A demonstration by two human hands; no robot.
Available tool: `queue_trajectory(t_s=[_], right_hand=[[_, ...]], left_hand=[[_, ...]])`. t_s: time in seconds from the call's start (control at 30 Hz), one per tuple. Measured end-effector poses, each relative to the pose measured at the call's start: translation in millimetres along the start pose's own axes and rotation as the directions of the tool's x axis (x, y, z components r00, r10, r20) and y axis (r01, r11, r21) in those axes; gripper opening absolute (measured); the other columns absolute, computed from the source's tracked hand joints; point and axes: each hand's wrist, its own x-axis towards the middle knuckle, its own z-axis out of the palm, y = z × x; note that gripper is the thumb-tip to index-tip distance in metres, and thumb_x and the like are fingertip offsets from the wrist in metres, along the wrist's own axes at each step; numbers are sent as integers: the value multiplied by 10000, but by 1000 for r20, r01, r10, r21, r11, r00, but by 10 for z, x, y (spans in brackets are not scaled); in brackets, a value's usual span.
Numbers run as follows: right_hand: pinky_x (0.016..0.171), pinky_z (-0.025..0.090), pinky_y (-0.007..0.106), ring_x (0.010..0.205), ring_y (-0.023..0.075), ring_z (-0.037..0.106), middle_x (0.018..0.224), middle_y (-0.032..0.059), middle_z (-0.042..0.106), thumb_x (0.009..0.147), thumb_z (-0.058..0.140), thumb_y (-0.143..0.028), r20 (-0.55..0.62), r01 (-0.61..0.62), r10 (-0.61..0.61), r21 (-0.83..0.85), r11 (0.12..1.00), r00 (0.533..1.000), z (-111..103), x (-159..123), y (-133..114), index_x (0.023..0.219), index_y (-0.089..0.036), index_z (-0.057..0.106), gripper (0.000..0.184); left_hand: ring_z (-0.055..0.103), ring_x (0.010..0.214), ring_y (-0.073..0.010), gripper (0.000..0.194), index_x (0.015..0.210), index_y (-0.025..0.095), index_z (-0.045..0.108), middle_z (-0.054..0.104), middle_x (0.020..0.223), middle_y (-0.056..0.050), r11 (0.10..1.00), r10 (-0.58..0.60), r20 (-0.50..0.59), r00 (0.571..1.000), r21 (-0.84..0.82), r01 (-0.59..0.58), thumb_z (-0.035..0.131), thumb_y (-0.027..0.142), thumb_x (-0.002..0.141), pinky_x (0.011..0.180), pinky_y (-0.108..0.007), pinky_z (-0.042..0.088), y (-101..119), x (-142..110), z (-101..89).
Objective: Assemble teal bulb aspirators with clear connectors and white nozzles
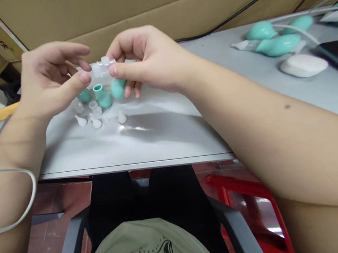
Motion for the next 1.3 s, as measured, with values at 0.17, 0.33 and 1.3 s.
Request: queue_trajectory(t_s=[0.17,0.33,1.3], right_hand=[[468,584,255,619,139,790,881,-45,862,765,1310,-640,-83,94,-79,189,977,993,240,-34,-99,1016,-283,824,653],[489,569,238,616,116,768,983,-35,869,894,1252,-612,-116,158,-130,284,946,985,401,-41,-92,1057,-264,750,632],[684,603,255,722,135,721,840,-50,886,894,938,104,24,213,-213,-212,954,977,60,-49,26,942,-318,1001,430]], left_hand=[[866,926,-354,768,1438,493,976,950,1336,-87,995,-89,11,996,-41,90,984,1051,911,577,-479,633,273,62,40],[924,1108,-400,504,1343,436,994,948,1342,-63,970,-235,90,968,-46,240,1061,784,986,693,-514,715,701,119,99],[616,841,-273,760,1081,347,868,844,973,-43,972,-233,0,973,18,233,1093,992,748,815,-520,584,-139,91,-10]])
